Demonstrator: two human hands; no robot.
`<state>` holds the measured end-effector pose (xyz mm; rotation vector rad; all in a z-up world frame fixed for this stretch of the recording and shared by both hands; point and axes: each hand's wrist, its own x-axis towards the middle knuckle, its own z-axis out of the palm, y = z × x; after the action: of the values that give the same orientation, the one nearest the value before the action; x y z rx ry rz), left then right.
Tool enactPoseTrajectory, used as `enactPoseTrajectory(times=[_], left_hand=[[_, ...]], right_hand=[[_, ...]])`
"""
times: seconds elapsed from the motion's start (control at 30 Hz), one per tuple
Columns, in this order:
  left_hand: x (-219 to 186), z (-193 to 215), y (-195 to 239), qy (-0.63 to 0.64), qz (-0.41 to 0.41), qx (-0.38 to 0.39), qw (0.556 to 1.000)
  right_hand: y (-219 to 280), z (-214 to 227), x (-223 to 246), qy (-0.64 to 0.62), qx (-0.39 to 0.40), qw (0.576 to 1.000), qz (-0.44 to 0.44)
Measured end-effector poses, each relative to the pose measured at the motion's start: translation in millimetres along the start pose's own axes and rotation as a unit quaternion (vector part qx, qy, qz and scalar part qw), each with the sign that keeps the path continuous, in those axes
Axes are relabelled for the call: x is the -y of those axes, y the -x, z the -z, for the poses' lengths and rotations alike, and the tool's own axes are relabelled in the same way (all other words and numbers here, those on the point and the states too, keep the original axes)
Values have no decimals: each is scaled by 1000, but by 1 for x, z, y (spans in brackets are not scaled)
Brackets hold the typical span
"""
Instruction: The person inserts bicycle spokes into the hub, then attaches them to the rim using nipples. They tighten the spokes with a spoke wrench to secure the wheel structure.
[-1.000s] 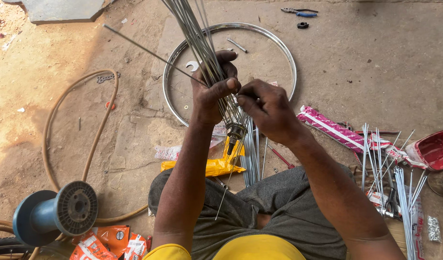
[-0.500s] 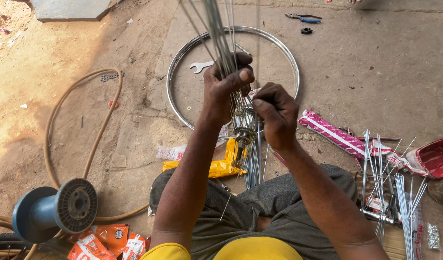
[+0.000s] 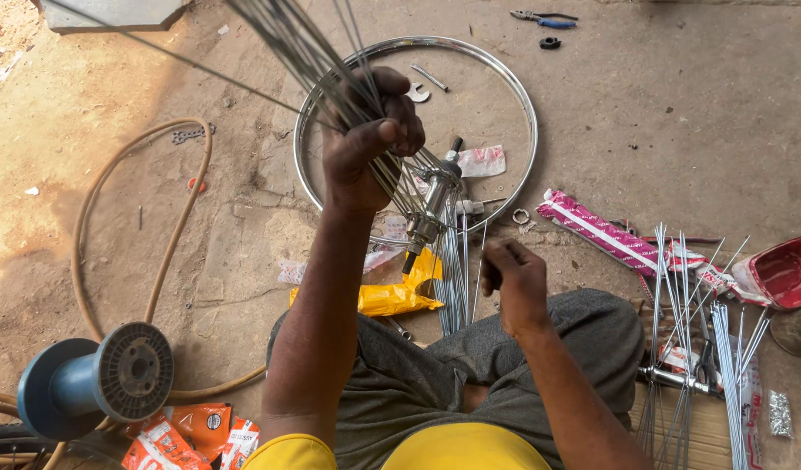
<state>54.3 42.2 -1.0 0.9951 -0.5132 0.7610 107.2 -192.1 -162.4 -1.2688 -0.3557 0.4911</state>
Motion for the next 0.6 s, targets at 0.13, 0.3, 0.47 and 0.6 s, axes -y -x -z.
enactPoseTrajectory(times=[0.13,0.3,0.47,0.6], left_hand=[[-12,-17,-8,-109,32,1,994],[-23,-41,-18,-185,61,-15,981],[-29,-66,-30,-253,67,-54,964],[-26,-71,-41,-317,58,-98,942]], right_hand=[[-11,6,-10,129,36,980,145],[-40,-13,-15,77,90,939,322],[-74,-39,-28,-13,218,963,156],[-56,-61,-36,-158,356,921,23]])
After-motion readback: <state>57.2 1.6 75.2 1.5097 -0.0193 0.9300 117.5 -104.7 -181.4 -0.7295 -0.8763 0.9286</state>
